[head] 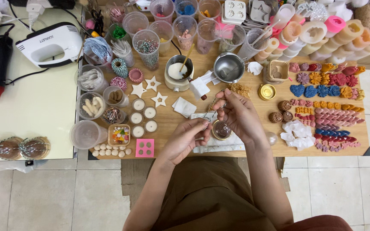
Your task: The person places a round container into a clear plastic shell and then wraps a cord around the neck of the container to secure it.
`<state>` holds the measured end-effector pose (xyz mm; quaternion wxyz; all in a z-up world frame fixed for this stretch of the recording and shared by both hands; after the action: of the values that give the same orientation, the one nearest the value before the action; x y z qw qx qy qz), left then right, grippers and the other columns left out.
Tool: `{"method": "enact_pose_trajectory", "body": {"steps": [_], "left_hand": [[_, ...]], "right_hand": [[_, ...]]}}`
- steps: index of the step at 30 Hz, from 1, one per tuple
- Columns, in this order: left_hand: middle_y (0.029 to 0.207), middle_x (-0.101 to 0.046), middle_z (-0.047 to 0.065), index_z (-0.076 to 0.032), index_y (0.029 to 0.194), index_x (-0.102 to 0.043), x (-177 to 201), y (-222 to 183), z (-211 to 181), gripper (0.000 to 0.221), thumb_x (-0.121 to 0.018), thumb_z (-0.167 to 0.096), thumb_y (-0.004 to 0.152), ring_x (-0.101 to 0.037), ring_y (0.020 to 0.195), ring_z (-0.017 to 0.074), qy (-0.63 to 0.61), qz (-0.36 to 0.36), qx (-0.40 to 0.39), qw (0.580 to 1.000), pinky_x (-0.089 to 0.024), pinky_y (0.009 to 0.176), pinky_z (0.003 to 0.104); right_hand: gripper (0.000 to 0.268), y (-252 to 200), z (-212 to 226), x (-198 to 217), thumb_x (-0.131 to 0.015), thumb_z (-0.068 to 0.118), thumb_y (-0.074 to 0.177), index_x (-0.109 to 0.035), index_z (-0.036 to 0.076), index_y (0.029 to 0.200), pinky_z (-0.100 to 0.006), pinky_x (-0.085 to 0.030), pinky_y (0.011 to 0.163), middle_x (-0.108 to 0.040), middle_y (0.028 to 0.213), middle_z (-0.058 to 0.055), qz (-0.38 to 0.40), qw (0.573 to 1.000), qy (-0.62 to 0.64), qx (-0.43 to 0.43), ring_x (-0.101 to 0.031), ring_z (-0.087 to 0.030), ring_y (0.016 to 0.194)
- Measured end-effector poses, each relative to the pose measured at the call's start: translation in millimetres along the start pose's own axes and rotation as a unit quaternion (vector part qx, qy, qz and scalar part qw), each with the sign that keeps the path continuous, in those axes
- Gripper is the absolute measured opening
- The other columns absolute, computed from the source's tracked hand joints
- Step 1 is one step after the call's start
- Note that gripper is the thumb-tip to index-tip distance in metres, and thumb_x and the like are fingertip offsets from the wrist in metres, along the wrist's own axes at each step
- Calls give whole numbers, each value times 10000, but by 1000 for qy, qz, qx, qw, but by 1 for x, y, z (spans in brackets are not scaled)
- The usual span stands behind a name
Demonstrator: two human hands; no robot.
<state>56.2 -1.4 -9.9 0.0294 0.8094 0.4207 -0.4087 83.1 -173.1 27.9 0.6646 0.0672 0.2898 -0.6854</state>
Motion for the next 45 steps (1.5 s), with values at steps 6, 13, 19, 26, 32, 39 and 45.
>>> {"method": "enact_pose_trajectory", "body": {"steps": [6,13,19,26,32,39,45], "left_hand": [[810,-586,-14,-35,1034,-660,36,-22,-9,256,-568,-268,1084,-566,750,70,272,35,-54,960,-491,684,231],[777,-604,-34,-49,1041,-709,144,-91,-15,275,-585,-288,987,-568,730,64,361,-145,103,915,-513,690,238],[726,-592,7,-26,989,-734,178,-108,-1,293,-607,-291,993,-539,694,103,425,-195,114,876,-461,653,264],[885,-760,91,-31,1053,-722,175,-91,29,293,-598,-289,989,-688,829,156,499,-167,124,841,-545,791,286],[1508,-536,92,-160,1454,-513,65,-81,-4,517,-578,-266,952,-595,1284,227,610,-180,68,769,-418,1129,400],[1272,-667,128,-126,1583,-345,-37,-6,16,465,-436,-251,1145,-694,1096,173,230,99,-104,962,-526,1055,327],[636,-471,13,-68,1340,-503,5,42,18,317,-586,-179,1055,-401,570,97,423,-41,-94,900,-365,549,305]], "right_hand": [[267,-2,22,36,-573,312,1092,-543,139,891,-323,-486,817,-416,717,63,-21,998,39,36,-463,-94,727],[316,-17,63,114,-576,300,1116,-500,137,857,-317,-497,750,-328,700,77,-49,996,28,62,-376,-93,647],[291,-25,54,121,-563,204,1089,-515,86,828,-325,-456,684,-380,702,49,13,999,-48,2,-399,-112,661],[185,-47,64,84,-623,151,1054,-650,10,938,-291,-411,620,-507,727,11,90,980,-177,21,-430,-97,661],[135,-79,54,42,-677,130,971,-707,-1,964,-232,-406,590,-634,784,27,125,919,-374,-20,-495,-22,701],[168,-68,13,24,-644,172,1003,-706,16,1013,-216,-453,655,-654,830,56,127,926,-356,-27,-532,-21,750],[250,-62,-1,56,-721,293,980,-720,66,1083,-320,-422,613,-586,761,-60,-85,817,-571,-11,-493,-140,675]]}}
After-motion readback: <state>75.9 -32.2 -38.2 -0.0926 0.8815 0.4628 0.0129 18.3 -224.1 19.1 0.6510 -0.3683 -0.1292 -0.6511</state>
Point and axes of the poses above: each hand's wrist, its own y-axis towards the middle knuckle, its own x-axis out of the back of the hand, z = x × y, the point moved 5 cm from there along y, towards the middle knuckle
